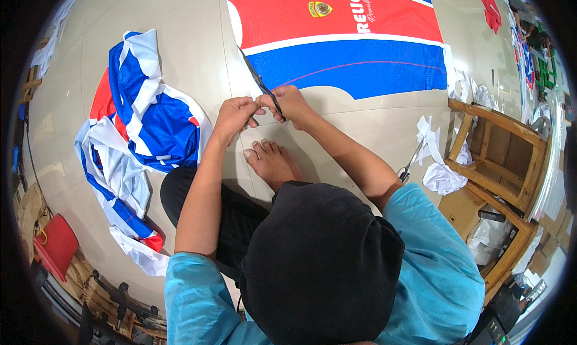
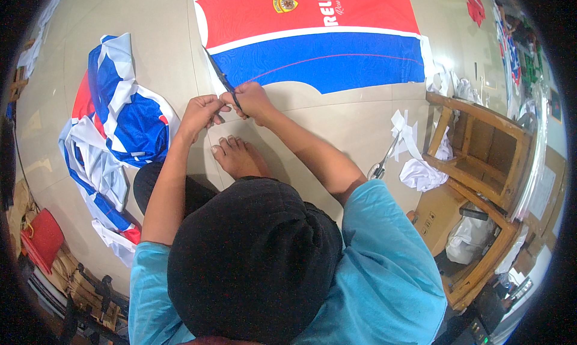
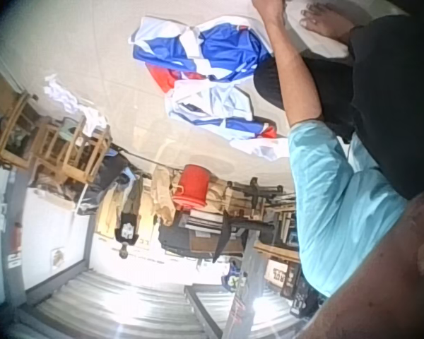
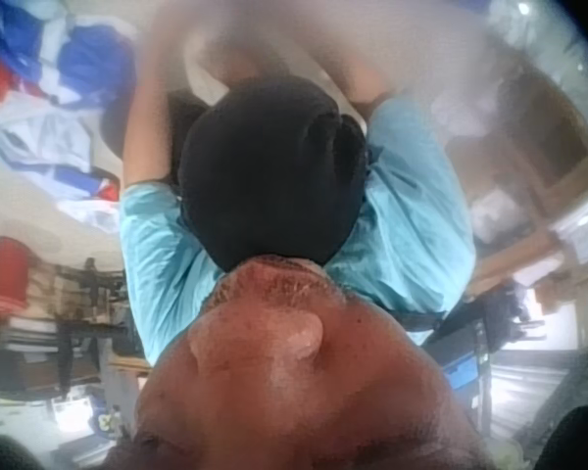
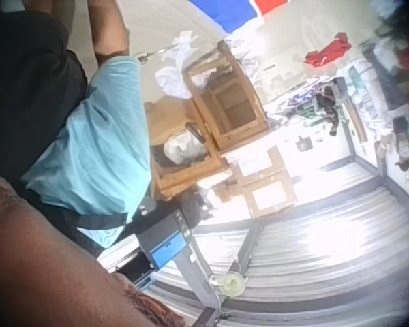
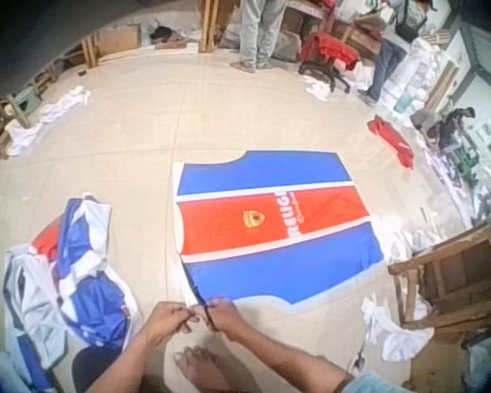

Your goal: The person sits on the floor and uses scissors to cut a large piece of blue, red, and white fabric. They trim the edges of the fabric, which appears to be a sports jersey, and then flip it over to cut the other side.

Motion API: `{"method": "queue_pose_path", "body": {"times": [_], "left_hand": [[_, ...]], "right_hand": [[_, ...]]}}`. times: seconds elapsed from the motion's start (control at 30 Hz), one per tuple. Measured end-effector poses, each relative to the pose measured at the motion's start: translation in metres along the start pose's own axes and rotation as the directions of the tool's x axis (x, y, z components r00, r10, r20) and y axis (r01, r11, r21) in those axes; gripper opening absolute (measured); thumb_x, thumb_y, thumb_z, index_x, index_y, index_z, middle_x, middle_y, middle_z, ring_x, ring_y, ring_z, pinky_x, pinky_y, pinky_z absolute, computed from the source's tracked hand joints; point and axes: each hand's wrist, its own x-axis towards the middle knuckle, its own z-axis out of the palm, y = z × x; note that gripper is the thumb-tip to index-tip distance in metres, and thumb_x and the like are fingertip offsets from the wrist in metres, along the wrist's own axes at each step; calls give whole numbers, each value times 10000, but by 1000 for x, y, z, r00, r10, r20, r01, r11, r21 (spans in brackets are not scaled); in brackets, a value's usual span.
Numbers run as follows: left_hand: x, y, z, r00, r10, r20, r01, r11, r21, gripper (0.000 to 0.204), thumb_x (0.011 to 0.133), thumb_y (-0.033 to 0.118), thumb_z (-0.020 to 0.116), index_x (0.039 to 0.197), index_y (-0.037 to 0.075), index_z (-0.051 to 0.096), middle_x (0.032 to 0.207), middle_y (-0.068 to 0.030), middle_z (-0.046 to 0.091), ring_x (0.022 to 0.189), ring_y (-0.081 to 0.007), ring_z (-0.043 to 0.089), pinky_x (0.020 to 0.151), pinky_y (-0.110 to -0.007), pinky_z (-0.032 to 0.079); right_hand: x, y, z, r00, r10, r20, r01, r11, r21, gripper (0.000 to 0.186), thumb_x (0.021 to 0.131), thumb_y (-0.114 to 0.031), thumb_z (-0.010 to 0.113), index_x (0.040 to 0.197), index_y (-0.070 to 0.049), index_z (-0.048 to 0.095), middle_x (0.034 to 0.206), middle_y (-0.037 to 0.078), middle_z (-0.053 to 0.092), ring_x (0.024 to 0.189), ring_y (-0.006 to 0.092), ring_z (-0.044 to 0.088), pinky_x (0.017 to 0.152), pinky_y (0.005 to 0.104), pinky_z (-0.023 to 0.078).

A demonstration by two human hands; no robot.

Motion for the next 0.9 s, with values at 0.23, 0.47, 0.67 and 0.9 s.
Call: {"method": "queue_pose_path", "body": {"times": [0.23,0.47,0.67,0.9], "left_hand": [[-1,2,1,1000,-11,-4,11,1000,5,197,983,190,631,923,41,746,908,-58,781,565,-58,636,447,-196,388],[0,0,0,1000,-2,3,2,1000,3,187,978,177,624,931,42,744,909,-57,782,565,-58,637,449,-196,390],[0,-1,0,1000,2,-3,-2,1000,-9,181,968,163,620,927,36,741,912,-68,783,562,-64,643,445,-196,389],[-3,6,-2,994,51,-93,-55,998,-42,184,978,175,621,907,29,708,879,-70,772,553,-70,615,468,-211,405]], "right_hand": [[0,0,2,1000,19,-15,-18,1000,18,289,787,-235,807,683,-54,609,543,18,549,417,94,485,389,260,339],[2,1,3,999,4,-35,-4,1000,6,284,773,-214,810,651,-34,626,525,39,554,396,105,474,383,272,335],[3,3,4,999,4,-33,-4,1000,1,298,772,-205,811,636,-40,604,520,42,547,397,112,480,379,274,336],[-8,-4,-7,999,41,23,-40,998,-38,366,789,-282,838,645,-52,593,560,41,564,436,124,521,415,286,404]]}}
